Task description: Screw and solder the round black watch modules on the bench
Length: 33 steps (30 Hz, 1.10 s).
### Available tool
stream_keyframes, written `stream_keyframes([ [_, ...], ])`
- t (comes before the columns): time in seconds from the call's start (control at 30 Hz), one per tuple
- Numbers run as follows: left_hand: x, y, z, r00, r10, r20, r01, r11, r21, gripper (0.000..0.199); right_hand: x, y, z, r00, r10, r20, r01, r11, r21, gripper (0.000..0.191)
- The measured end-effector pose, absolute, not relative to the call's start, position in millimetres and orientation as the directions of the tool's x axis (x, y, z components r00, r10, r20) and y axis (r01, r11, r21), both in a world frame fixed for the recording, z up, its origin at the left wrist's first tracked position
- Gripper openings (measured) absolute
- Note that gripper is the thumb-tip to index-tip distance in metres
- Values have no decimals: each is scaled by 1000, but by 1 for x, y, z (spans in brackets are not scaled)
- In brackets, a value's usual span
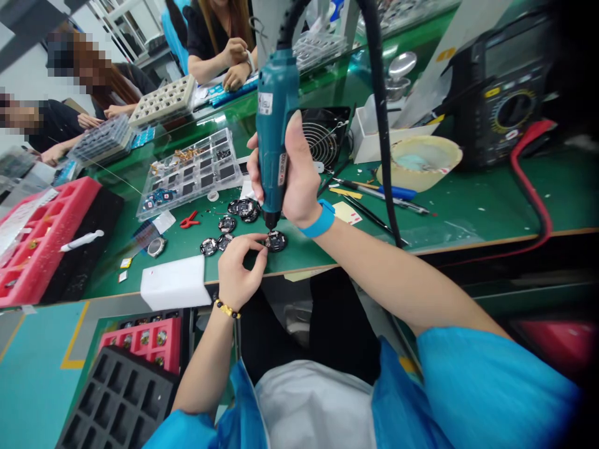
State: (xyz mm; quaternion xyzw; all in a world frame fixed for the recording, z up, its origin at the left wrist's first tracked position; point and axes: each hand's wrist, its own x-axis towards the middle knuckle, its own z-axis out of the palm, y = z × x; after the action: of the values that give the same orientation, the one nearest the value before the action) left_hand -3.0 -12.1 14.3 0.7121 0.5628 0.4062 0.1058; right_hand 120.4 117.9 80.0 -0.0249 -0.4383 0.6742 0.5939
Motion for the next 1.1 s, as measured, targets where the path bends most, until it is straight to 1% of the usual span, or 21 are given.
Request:
stream_keyframes([
  [0.07,-2,-14,13,54,873,485,732,-365,576,11,118,116,77,-294,812,504,-770,110,-628,66],
  [0.17,-1,-16,12,95,880,465,745,-373,554,11,116,114,75,-282,814,507,-753,139,-643,63],
  [0.33,1,-15,13,103,883,458,760,-367,536,11,115,109,76,-301,830,470,-686,153,-711,66],
  [0.53,3,-15,13,115,879,463,766,-375,522,12,112,106,72,-299,805,513,-721,162,-674,50],
  [0.7,3,-15,14,114,876,468,767,-377,519,12,108,106,68,-311,814,490,-715,139,-685,48],
  [0.87,3,-14,13,117,875,469,764,-381,520,13,108,106,66,-329,789,519,-735,132,-666,42],
  [1.03,4,-15,14,123,873,472,767,-385,513,12,107,100,67,-375,775,509,-651,171,-740,45],
  [1.1,4,-15,14,126,873,470,768,-386,511,13,105,98,67,-391,758,522,-634,190,-750,47],
])
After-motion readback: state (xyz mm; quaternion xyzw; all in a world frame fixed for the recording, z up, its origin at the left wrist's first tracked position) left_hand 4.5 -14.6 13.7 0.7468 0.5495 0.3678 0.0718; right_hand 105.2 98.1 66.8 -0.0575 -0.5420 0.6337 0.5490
